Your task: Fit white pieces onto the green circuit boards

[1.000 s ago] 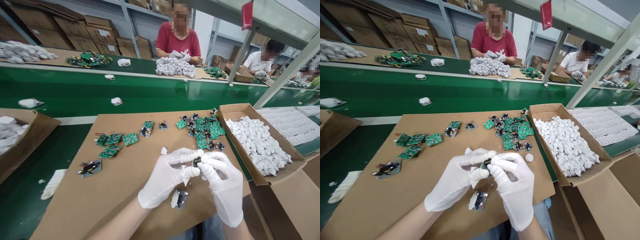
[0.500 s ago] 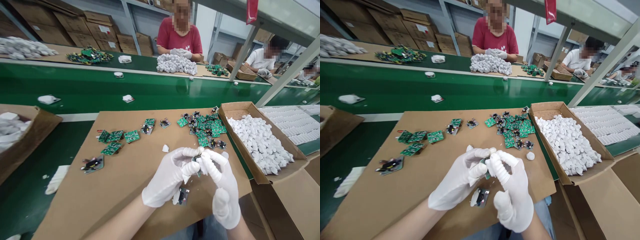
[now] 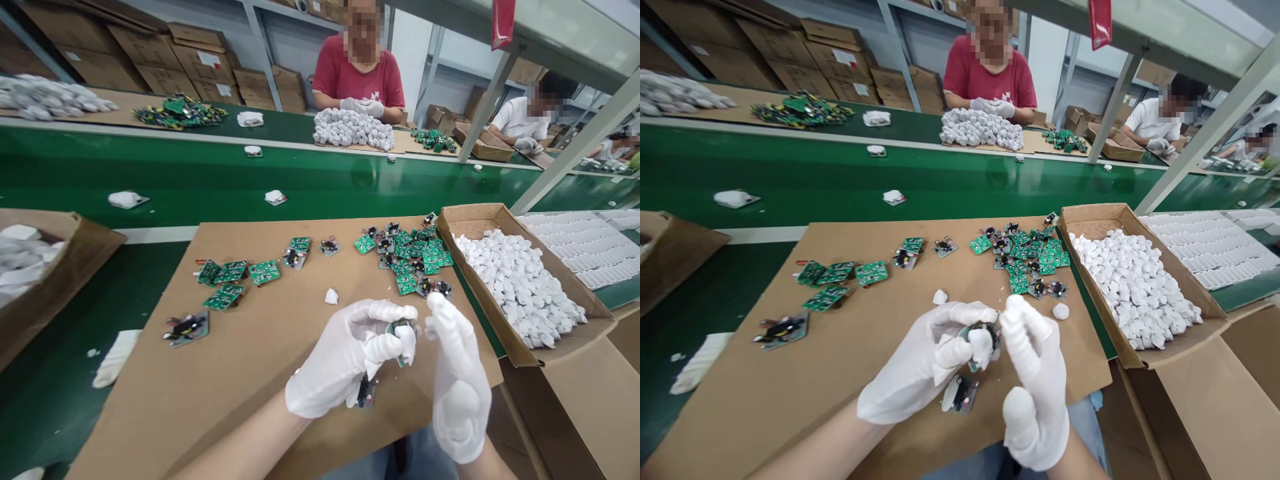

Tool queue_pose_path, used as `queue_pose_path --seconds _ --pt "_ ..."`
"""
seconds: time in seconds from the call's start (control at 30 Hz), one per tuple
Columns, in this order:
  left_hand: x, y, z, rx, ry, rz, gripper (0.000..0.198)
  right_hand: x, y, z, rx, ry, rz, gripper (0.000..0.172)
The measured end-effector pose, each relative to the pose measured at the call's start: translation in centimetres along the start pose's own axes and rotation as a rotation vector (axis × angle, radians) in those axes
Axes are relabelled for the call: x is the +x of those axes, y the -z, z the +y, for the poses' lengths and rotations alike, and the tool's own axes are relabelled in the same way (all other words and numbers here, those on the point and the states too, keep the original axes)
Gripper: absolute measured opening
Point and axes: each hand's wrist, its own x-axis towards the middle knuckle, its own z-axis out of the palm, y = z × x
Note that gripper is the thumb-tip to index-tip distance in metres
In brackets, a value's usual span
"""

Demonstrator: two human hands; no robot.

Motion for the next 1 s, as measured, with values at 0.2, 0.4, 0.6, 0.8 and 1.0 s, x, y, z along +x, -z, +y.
queue_pose_path --seconds 0.2,0.4,0.6,0.8,1.0 --pt "0.0 -0.1 0.6 0.101 0.017 0.071 0.036 2.0 -0.9 -0.2 -0.131 0.247 0.002 0.053" --pt "0.0 0.3 0.2 0.057 -0.012 0.007 0.034 2.1 0.4 -0.9 0.283 -0.090 0.036 0.042" --pt "0.1 0.3 -0.1 0.013 -0.062 -0.052 0.037 1.2 -0.9 -1.2 0.320 -0.122 0.071 0.034" --pt "-0.1 0.2 -0.1 -0.066 -0.068 0.068 0.038 0.8 -1.7 -1.0 0.205 0.073 0.044 0.042" --pt "0.0 0.3 -0.3 -0.092 -0.019 -0.064 0.029 1.6 -0.9 -0.5 0.242 0.054 0.099 0.053"
